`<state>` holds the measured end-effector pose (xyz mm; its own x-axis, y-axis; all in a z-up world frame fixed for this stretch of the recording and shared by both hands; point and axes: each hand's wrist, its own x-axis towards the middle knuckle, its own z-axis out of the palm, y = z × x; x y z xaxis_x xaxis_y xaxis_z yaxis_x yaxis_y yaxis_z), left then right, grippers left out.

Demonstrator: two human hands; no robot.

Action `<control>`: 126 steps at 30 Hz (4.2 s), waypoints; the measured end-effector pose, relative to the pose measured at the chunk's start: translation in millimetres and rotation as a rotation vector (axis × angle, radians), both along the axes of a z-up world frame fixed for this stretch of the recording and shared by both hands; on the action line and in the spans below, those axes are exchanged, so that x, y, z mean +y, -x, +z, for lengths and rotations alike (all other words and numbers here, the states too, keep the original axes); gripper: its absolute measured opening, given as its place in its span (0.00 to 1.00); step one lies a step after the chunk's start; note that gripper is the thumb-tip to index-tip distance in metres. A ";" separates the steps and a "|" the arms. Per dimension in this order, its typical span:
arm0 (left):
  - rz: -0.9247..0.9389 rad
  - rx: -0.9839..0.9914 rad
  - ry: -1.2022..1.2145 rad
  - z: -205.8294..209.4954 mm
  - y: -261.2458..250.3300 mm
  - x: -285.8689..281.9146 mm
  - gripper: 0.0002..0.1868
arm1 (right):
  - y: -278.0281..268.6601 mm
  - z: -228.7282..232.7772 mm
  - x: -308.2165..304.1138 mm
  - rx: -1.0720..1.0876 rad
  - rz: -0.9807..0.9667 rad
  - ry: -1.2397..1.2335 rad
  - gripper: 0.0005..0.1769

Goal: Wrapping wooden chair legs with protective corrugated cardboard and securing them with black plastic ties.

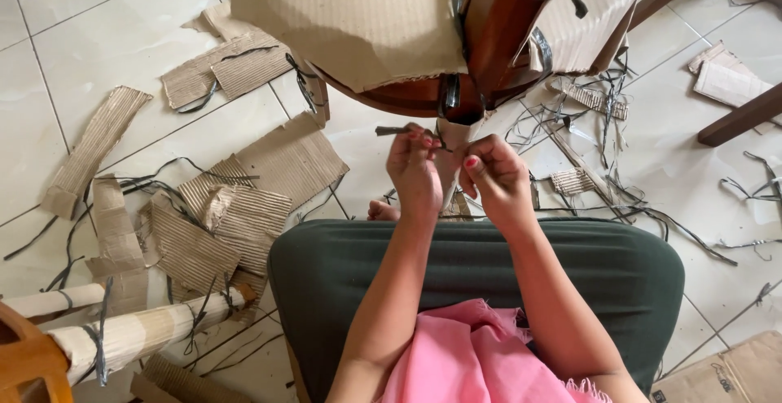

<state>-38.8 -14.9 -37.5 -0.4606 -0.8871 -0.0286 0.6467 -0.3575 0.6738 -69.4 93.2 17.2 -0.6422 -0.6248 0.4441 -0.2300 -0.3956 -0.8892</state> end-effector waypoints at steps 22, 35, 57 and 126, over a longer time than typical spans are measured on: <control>0.107 -0.323 0.270 -30.6 -3.1 20.0 0.13 | 61.4 -27.6 -14.0 0.795 -0.434 -0.014 0.13; 0.282 -0.187 0.796 -0.9 -0.2 12.7 0.07 | 55.5 -31.0 -8.1 0.657 -0.429 0.019 0.14; 0.294 -0.341 1.360 -12.2 -11.7 -33.2 0.05 | 19.3 21.5 -14.1 0.691 -0.417 -0.036 0.07; -0.225 -0.236 0.278 26.4 -38.0 3.9 0.23 | 34.3 -7.0 -10.5 0.383 -0.132 -0.203 0.05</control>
<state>-0.8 -10.9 -11.0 -0.6533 -0.7539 0.0694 0.3894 -0.2559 0.8848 -103.8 82.7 10.3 -0.5355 -0.6476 0.5421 -0.5942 -0.1672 -0.7867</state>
